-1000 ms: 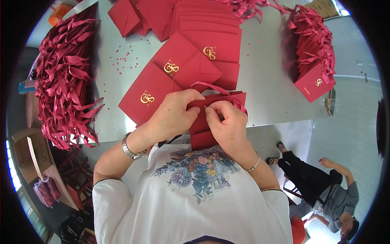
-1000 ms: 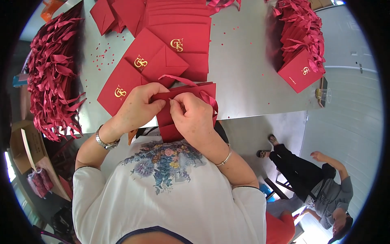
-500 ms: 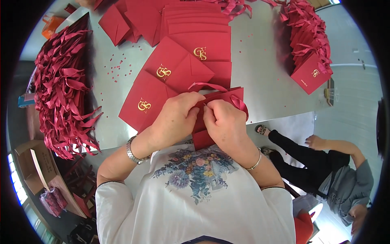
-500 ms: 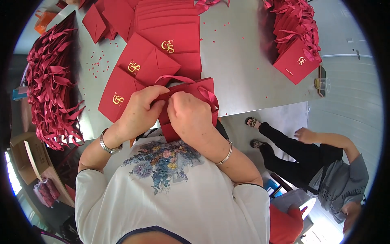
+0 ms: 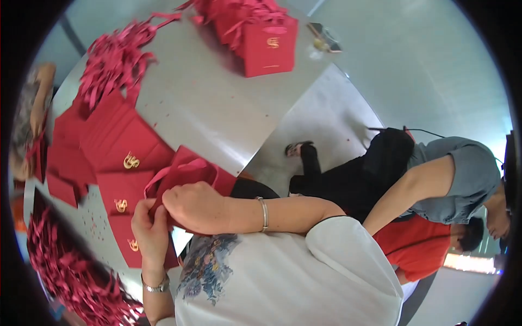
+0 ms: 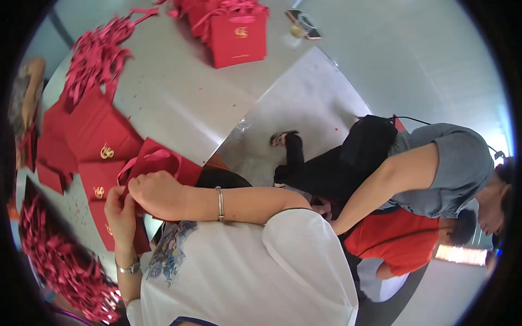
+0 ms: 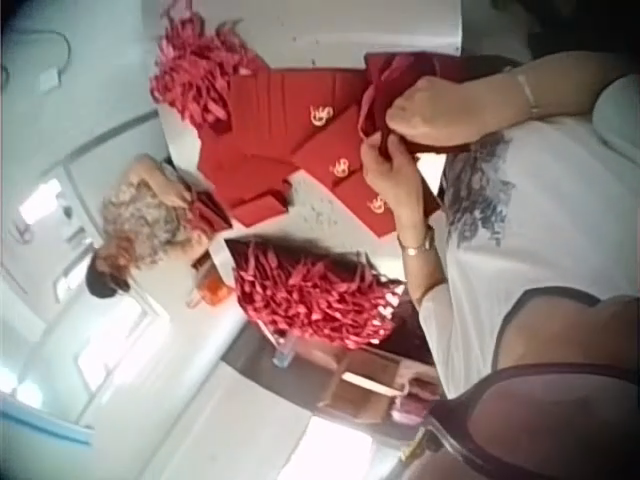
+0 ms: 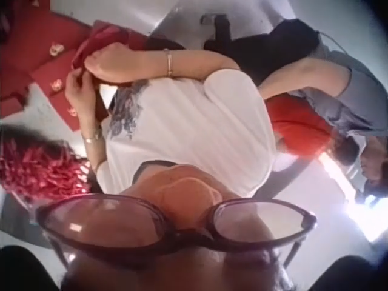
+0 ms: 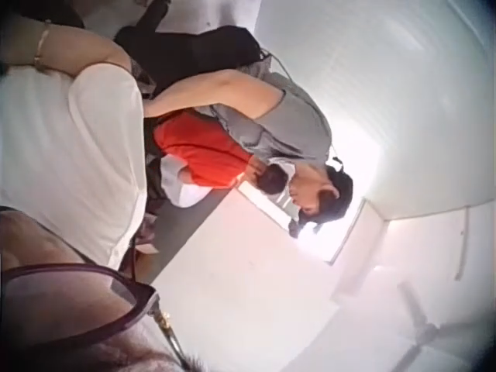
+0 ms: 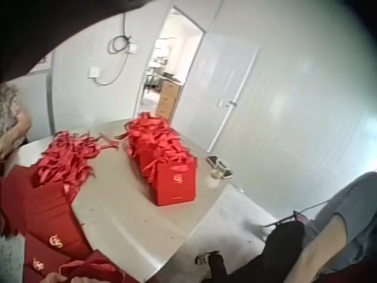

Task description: The person attaches ribbon handles to small paper gift bags by hand and sorts the bags and envelopes into stacks on the table.

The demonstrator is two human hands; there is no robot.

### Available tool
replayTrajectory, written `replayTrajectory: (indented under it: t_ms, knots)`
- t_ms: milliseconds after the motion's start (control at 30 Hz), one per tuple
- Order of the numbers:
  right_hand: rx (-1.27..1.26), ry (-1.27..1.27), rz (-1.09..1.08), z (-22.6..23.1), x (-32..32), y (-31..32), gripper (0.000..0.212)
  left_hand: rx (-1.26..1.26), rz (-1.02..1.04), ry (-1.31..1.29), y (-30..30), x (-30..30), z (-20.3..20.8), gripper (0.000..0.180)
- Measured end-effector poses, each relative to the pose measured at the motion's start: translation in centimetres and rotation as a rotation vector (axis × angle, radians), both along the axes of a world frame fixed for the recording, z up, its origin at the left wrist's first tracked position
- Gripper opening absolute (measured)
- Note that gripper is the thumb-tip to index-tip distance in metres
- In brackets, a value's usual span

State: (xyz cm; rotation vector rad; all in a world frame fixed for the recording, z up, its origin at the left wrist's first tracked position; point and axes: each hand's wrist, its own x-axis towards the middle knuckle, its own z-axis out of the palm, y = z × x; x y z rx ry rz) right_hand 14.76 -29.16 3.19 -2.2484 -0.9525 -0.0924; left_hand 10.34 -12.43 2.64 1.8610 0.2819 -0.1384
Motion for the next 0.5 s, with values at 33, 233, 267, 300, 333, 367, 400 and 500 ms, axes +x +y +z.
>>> replayTrajectory:
  t_ms: [33, 233, 267, 300, 333, 367, 400, 500]
  knots:
    - [-0.006, -0.011, -0.019, -0.3, 0.0, 0.0, 0.012, 0.008, -0.006, 0.024, 0.3, 0.2, -0.4, 0.003]
    - [-0.016, 0.129, -0.071, -0.8, 0.4, -0.7, 0.011, 0.222, -0.132, -0.333, -0.7, 1.4, -0.9, 0.010]
    - [-0.050, 0.125, -0.116, -0.9, 0.3, -1.1, 0.012, 0.134, -0.122, -0.162, -1.4, 1.8, 0.4, 0.012]
    - [-0.003, 0.176, -0.095, -0.6, 0.5, -1.6, 0.010, 0.185, -0.144, -0.246, -1.2, 2.0, -0.2, 0.013]
    - [0.131, 0.122, -0.087, -0.5, 0.6, -1.5, 0.014, 0.134, -0.135, -0.264, -1.2, 1.9, -0.3, 0.013]
    - [0.122, 0.130, -0.111, -1.0, 0.8, -1.5, 0.014, 0.066, -0.136, -0.186, -1.2, 2.1, -0.4, 0.013]
    - [0.157, 0.194, -0.136, -0.7, 0.9, -1.4, 0.013, 0.031, -0.110, -0.120, -1.3, 2.1, -0.6, 0.013]
    - [0.165, 0.255, -0.141, -0.9, 1.2, -1.0, 0.012, 0.036, -0.084, -0.096, -1.1, 1.9, -0.8, 0.014]
